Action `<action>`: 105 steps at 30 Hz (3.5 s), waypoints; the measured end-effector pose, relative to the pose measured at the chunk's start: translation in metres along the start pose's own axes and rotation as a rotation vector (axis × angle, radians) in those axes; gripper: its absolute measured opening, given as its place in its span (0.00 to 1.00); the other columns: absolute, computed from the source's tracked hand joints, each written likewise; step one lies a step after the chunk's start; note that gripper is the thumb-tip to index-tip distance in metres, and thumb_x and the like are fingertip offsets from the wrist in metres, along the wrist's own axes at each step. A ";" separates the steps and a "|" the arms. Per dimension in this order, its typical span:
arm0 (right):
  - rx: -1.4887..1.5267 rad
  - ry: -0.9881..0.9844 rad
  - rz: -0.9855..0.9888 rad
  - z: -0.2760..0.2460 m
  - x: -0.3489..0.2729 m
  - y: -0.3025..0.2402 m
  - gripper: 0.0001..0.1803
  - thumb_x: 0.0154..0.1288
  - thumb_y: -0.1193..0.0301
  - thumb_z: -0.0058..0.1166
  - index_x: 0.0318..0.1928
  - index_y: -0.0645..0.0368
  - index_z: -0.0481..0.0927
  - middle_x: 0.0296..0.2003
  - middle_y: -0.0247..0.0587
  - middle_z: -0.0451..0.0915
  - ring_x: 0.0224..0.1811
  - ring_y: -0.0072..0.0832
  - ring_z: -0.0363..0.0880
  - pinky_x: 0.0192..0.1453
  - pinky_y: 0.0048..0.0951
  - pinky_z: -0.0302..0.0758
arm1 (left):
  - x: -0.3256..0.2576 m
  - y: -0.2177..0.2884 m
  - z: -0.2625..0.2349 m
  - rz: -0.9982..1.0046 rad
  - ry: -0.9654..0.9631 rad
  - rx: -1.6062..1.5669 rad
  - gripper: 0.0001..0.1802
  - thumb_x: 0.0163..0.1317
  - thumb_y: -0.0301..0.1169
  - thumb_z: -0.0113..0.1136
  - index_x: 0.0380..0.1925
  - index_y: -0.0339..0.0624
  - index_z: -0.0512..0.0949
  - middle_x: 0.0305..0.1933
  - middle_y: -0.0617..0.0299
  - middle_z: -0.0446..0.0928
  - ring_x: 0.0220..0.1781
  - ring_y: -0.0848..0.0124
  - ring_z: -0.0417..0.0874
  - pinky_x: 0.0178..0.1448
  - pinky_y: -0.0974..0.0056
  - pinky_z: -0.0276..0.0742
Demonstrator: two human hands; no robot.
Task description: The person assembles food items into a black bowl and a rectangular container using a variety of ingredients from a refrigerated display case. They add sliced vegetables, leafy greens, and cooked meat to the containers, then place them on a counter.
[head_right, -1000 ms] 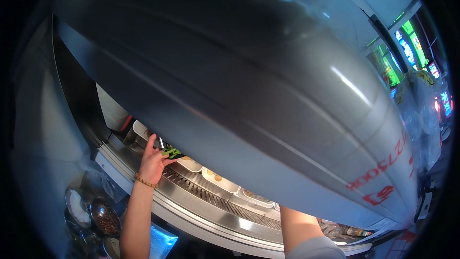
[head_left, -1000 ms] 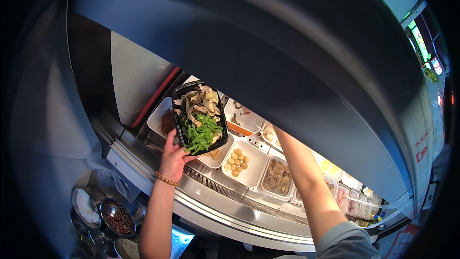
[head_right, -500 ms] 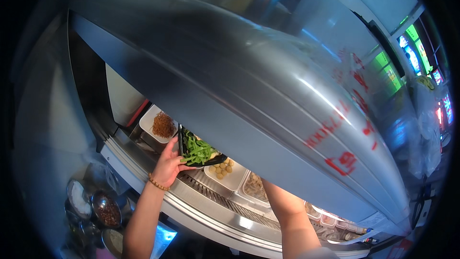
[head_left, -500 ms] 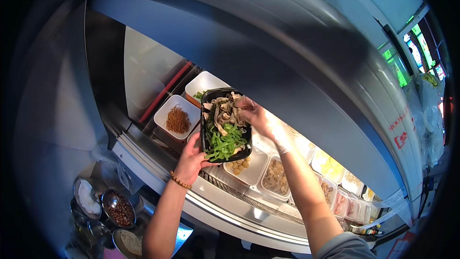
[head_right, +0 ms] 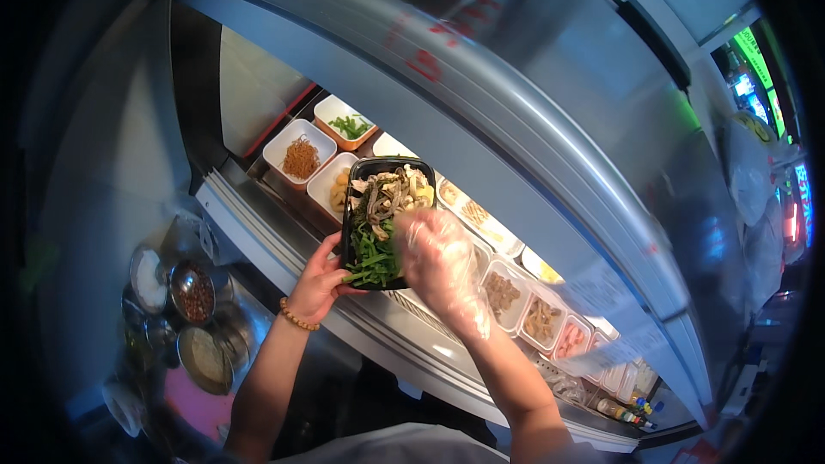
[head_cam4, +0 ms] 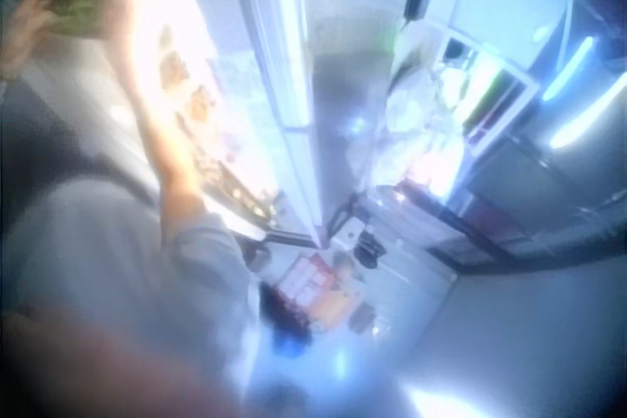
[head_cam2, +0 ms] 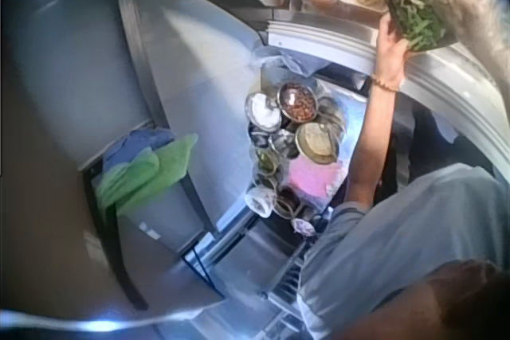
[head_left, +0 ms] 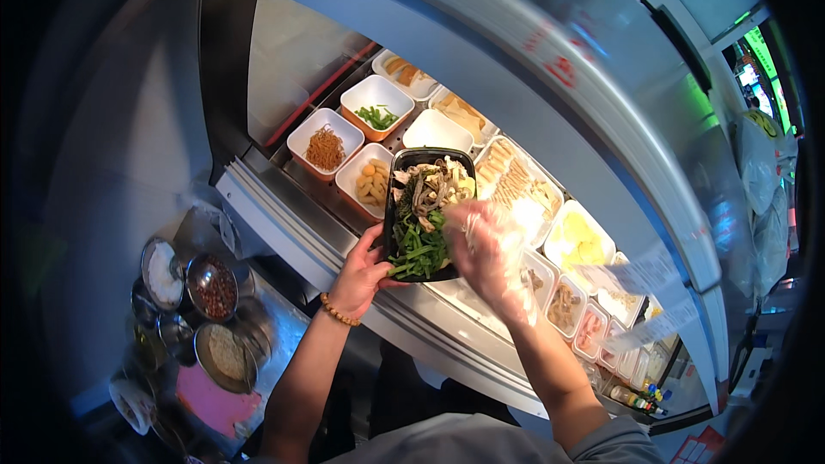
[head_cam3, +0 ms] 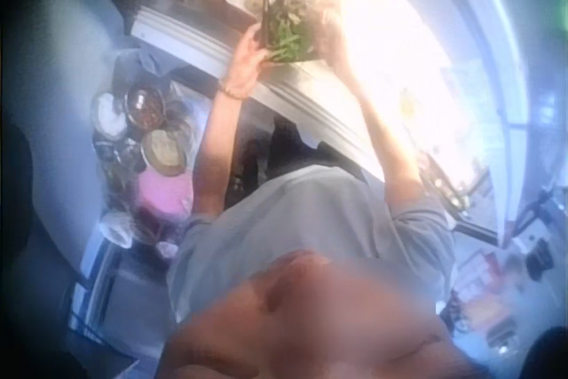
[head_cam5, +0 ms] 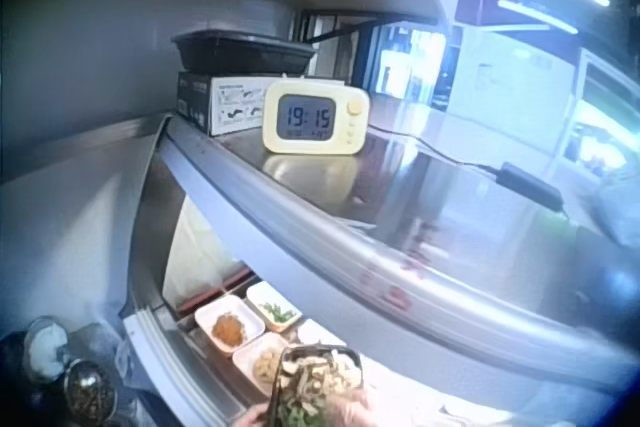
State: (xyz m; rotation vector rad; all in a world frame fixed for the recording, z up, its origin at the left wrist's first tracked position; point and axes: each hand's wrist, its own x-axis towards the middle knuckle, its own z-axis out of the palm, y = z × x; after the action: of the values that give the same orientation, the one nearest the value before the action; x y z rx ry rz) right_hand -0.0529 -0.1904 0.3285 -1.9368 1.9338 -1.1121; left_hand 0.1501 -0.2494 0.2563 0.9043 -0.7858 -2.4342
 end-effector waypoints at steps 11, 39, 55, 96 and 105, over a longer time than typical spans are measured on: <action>-0.041 -0.217 0.121 -0.085 -0.153 -0.044 0.09 0.52 0.75 0.63 0.37 0.57 0.82 0.32 0.46 0.76 0.33 0.45 0.79 0.34 0.42 0.77 | -0.079 -0.103 0.123 0.006 0.037 -0.017 0.36 0.61 0.16 0.52 0.69 0.47 0.57 0.55 0.56 0.77 0.50 0.67 0.84 0.49 0.61 0.86; 1.200 0.063 0.746 0.043 -0.005 0.028 0.11 0.61 0.78 0.62 0.43 0.68 0.81 0.32 0.39 0.83 0.30 0.21 0.78 0.36 0.20 0.74 | 0.006 -0.014 -0.008 0.262 0.293 -0.196 0.39 0.60 0.11 0.45 0.72 0.44 0.50 0.58 0.49 0.74 0.54 0.57 0.83 0.52 0.53 0.86; 0.290 -0.072 0.611 0.210 0.181 0.228 0.16 0.64 0.72 0.60 0.48 0.72 0.81 0.33 0.40 0.83 0.28 0.24 0.82 0.33 0.24 0.78 | -0.005 0.044 -0.069 0.324 0.279 -0.150 0.38 0.60 0.12 0.42 0.71 0.46 0.53 0.61 0.48 0.73 0.56 0.55 0.81 0.52 0.52 0.86; -0.183 0.278 0.733 0.094 -0.109 0.080 0.06 0.62 0.73 0.59 0.38 0.62 0.82 0.31 0.43 0.82 0.33 0.30 0.81 0.42 0.32 0.77 | -0.044 0.056 -0.126 -0.171 0.117 -0.200 0.39 0.56 0.12 0.48 0.70 0.41 0.56 0.55 0.48 0.75 0.53 0.56 0.83 0.52 0.50 0.86; -0.308 0.236 0.596 0.093 -0.104 0.094 0.05 0.60 0.74 0.58 0.35 0.63 0.80 0.28 0.49 0.79 0.31 0.40 0.79 0.39 0.38 0.75 | -0.046 0.046 -0.128 -0.182 0.113 -0.179 0.39 0.56 0.11 0.48 0.70 0.41 0.56 0.56 0.48 0.75 0.52 0.56 0.83 0.51 0.50 0.86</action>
State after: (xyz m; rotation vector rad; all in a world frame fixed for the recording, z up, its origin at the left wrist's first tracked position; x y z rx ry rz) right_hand -0.0556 -0.1412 0.1672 -1.2147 2.6892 -0.9326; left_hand 0.2789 -0.3041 0.2262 1.0722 -0.4548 -2.5324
